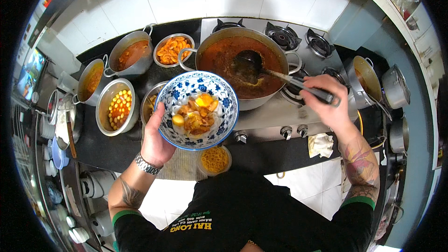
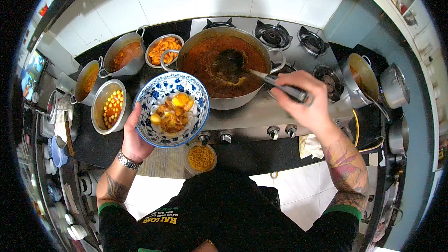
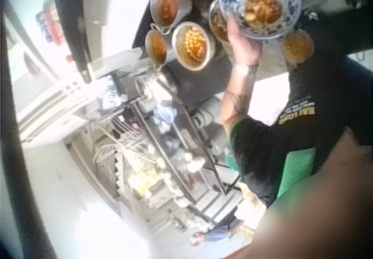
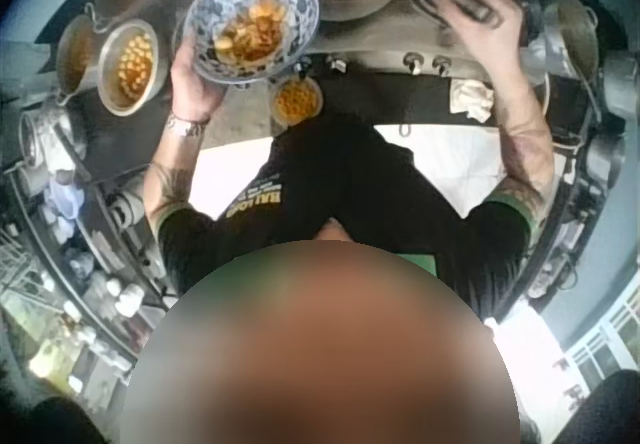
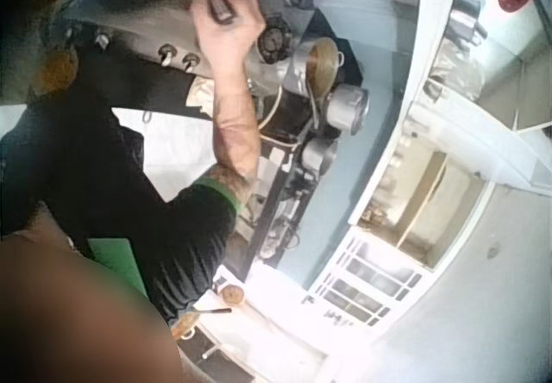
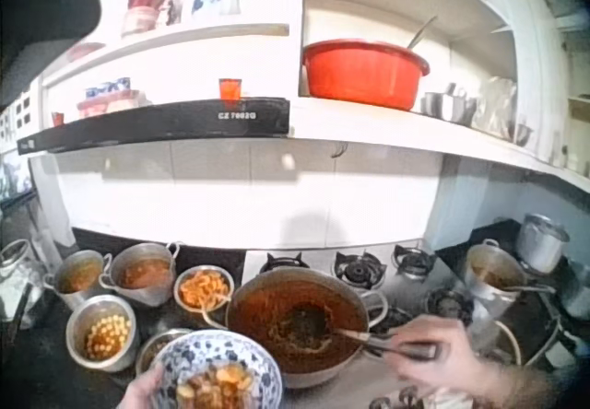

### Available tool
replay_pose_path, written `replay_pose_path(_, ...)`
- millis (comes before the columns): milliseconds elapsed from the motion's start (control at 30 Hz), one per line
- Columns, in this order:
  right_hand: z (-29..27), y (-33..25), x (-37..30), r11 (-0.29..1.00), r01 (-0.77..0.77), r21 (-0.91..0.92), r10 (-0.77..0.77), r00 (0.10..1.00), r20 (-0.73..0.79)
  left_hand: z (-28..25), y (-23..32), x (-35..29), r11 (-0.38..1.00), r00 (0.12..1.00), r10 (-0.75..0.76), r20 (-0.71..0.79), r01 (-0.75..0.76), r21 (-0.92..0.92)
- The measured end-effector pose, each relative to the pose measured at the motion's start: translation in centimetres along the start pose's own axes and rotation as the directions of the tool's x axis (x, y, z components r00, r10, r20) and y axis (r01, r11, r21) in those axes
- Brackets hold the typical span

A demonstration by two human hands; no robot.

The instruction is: The person assembles a noodle bowl by placing noodles into a bowl, adding meat and sauce, then garnishing with herbs and lime. The person uses tongs and a ladle to transfer ingredients from containers to the bowl and arranges the final dish on a tray.

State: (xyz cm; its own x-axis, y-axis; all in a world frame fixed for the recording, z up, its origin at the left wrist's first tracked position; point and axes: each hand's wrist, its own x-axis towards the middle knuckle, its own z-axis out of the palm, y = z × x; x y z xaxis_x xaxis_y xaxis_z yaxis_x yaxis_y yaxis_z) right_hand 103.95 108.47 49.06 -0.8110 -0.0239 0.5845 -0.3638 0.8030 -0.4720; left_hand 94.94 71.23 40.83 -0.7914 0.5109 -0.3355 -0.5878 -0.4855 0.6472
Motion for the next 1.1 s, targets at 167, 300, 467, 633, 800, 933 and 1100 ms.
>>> replay_pose_path(167, -0.9, 0.0, -0.2, 0.691, -0.488, 0.534, 0.601, 0.797, -0.05, 0.1, 0.1, 0.1, 1.0, 0.999, 0.014, 0.03, -0.013, -0.023)
replay_pose_path(300, -2.4, -0.7, -0.1, 0.693, -0.454, 0.56, 0.625, 0.765, -0.153, 0.5, 0.1, 0.0, 1.0, 0.998, 0.01, 0.068, -0.008, -0.021)
replay_pose_path(467, -5.1, -2.7, 0.0, 0.75, -0.295, 0.592, 0.5, 0.839, -0.216, 0.9, 0.0, -0.2, 0.999, 0.999, 0.023, 0.048, -0.026, 0.045)
replay_pose_path(633, -6.3, -4.8, -0.4, 0.753, -0.217, 0.621, 0.398, 0.902, -0.167, 1.1, 0.0, -0.2, 0.999, 0.995, 0.004, 0.099, -0.009, 0.051)
replay_pose_path(800, -4.7, -5.9, -1.6, 0.822, -0.103, 0.56, 0.2, 0.973, -0.114, 1.9, 0.1, -0.7, 1.0, 0.996, -0.002, 0.089, 0.001, 0.018)
replay_pose_path(933, -3.4, -6.5, -2.7, 0.913, 0.015, 0.408, 0.004, 0.999, -0.045, 2.5, 0.4, -1.0, 1.0, 0.992, 0.005, 0.123, -0.002, -0.029)
replay_pose_path(1100, -4.4, -8.1, -3.8, 0.943, 0.332, -0.038, -0.331, 0.943, 0.016, 2.8, 0.4, -1.2, 0.999, 0.994, 0.051, 0.092, -0.05, -0.013)
